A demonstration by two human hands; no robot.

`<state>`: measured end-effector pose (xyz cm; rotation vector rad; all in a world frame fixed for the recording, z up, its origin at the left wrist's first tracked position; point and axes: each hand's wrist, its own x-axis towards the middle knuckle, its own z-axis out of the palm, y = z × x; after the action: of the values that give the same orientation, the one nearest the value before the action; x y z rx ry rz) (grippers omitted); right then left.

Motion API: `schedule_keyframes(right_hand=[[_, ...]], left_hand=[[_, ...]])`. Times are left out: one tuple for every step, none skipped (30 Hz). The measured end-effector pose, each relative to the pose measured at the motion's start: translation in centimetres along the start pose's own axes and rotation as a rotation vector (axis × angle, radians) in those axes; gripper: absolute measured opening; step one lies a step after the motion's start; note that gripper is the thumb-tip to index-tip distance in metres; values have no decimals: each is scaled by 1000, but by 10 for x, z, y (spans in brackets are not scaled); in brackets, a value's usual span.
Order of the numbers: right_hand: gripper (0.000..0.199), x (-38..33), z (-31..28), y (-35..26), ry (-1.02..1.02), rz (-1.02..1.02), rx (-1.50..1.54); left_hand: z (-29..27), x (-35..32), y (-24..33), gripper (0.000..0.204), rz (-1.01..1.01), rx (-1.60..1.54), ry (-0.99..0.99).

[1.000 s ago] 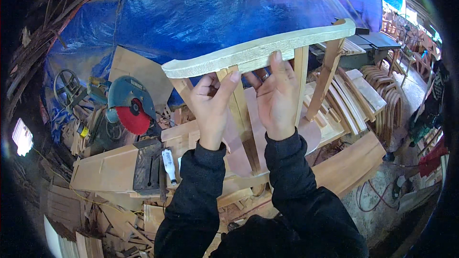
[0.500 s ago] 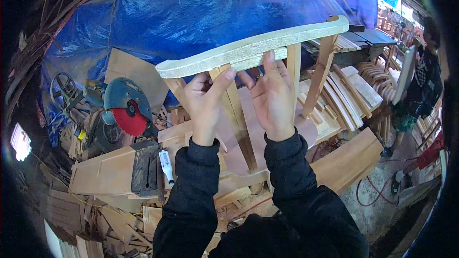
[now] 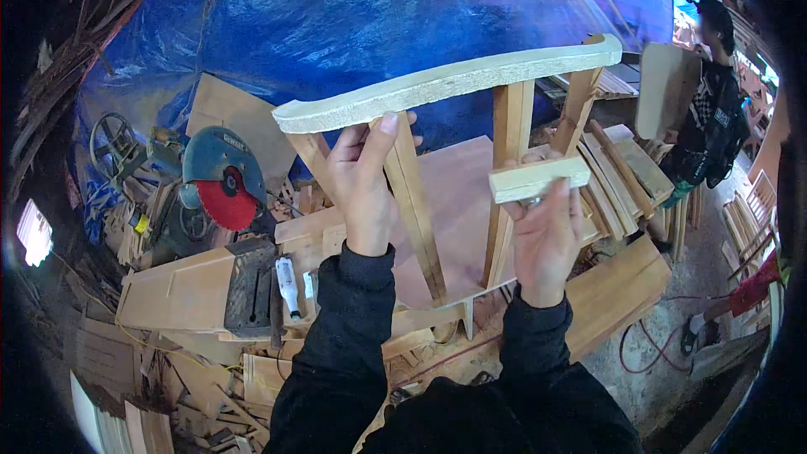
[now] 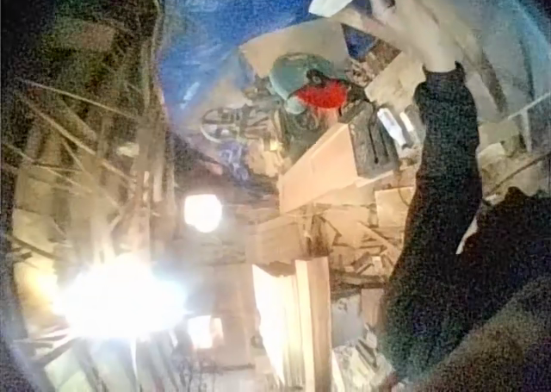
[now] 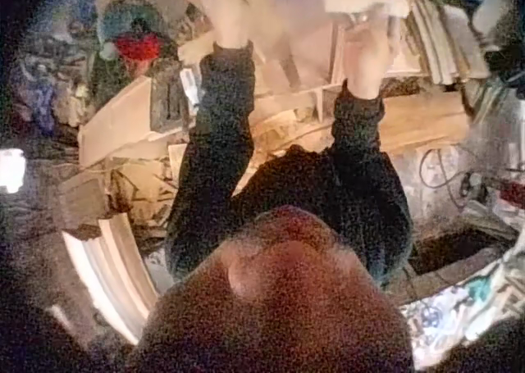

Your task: The person assembles a wooden chair by fastening components to the frame using a pneumatic nail gun. The person then reloads the nail gun with nails, applies glue from a bottle onto wooden parts, and fits the pieces together by hand.

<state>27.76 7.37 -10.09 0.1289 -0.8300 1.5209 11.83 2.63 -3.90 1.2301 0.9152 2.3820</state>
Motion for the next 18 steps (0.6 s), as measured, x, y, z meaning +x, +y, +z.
schedule_keyframes(right_hand=[[36, -2, -4, -1, 35, 10, -25], [36, -4, -6, -2, 69, 15, -51], [35, -6, -8, -3, 44, 12, -60], [35, -6, -9, -3, 41, 8, -62], [36, -7, -8, -2, 23, 15, -59], [36, -8, -6, -1, 5, 22, -55], [36, -7, -3, -1, 3, 19, -54], [36, -7, 3, -1, -22, 22, -49], [36, -6, 7, 1, -47, 24, -43], [36, -5, 11, 3, -47, 24, -43], [36, -3, 17, 8, -80, 24, -20], [36, -1, 23, 12, -112, 25, 3], [36, 0, 30, 15, -132, 50, 23], [36, 3, 36, 18, -130, 46, 20], [36, 7, 42, 21, -111, 57, 64], [36, 10, 47, 25, -92, 69, 109], [36, 13, 49, 29, -111, 59, 160], [36, 17, 52, 34, -110, 56, 159]], left_hand=[[0, 1, 0, 30, -4, 14, -8], [-1, 1, 0, 30, -2, 10, -8], [-1, 1, -1, 30, 2, 8, -7], [0, 1, -1, 30, 6, 5, -7], [-2, 1, -1, 30, 9, 6, -7], [-3, 1, -1, 29, 16, 10, -20], [-3, 1, -1, 27, 24, 14, -33], [-3, 1, -2, 27, 24, 15, -32], [-3, 1, -2, 26, 35, 40, -32], [-3, 1, -2, 25, 46, 65, -33], [-7, 1, -1, 25, 46, 71, -32], [-11, 3, 0, 25, 47, 115, -29], [-16, 3, 2, 24, 48, 161, -26], [-14, 3, 3, 24, 47, 157, -30], [-12, 3, 6, 24, 51, 162, -41], [-10, 3, 8, 24, 54, 169, -52], [-9, 3, 8, 24, 54, 167, -55], [-8, 3, 8, 25, 39, 161, -20]])
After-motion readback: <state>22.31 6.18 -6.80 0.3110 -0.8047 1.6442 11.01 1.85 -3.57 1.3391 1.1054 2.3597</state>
